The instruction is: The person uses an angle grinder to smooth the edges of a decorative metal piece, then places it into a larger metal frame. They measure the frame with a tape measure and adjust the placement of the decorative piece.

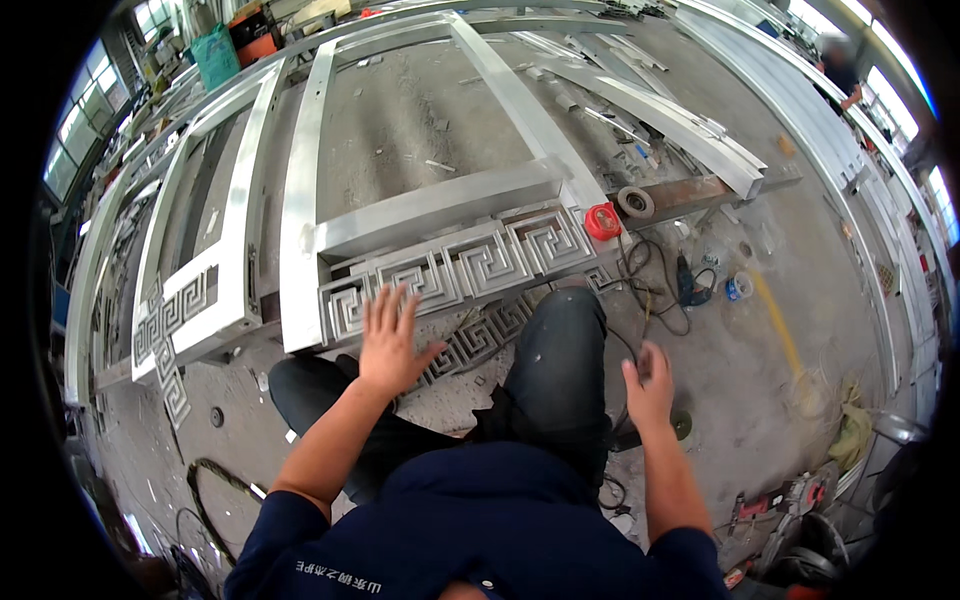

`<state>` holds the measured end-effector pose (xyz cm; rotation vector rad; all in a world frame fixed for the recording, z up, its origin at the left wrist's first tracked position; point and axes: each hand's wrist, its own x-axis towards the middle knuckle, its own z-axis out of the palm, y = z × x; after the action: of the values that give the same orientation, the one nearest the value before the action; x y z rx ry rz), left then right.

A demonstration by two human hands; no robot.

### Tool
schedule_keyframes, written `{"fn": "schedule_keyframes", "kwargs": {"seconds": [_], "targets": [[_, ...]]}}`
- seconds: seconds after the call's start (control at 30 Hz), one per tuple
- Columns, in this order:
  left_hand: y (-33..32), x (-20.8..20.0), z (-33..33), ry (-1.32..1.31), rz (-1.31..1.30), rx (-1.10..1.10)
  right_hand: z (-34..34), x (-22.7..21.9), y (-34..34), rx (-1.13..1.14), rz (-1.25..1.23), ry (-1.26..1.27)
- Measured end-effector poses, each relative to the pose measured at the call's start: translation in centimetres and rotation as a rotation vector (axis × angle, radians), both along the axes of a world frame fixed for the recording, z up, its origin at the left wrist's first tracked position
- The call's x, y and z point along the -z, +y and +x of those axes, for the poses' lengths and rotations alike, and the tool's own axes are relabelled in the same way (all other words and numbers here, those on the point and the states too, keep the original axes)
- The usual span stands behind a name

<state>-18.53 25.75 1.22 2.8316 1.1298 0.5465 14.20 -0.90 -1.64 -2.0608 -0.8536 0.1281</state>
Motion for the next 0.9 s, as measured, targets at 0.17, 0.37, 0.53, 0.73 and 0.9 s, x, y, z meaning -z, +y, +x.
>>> {"fn": "schedule_keyframes", "kwargs": {"seconds": [0.17,0.37,0.53,0.73,0.9], "targets": [[-6.2,-1.8,8.6,-0.282,-0.17,0.533,-1.6,11.7,-15.0,-0.076,-0.612,0.317],[-12.7,3.7,20.6,0.255,-0.478,0.971,-4.9,15.6,-22.7,-0.153,-0.58,0.658],[-16.1,7.2,25.6,0.81,-0.605,1.057,-5.4,8.0,-23.3,-0.373,-0.587,0.402],[-16.4,8.7,25.6,0.795,-0.615,1.025,-6.6,7.2,-24.9,-0.414,-0.672,0.374],[-15.7,8.4,25.2,0.778,-0.633,1.03,-7.0,5.7,-22.7,-0.331,-0.854,0.279]]}}
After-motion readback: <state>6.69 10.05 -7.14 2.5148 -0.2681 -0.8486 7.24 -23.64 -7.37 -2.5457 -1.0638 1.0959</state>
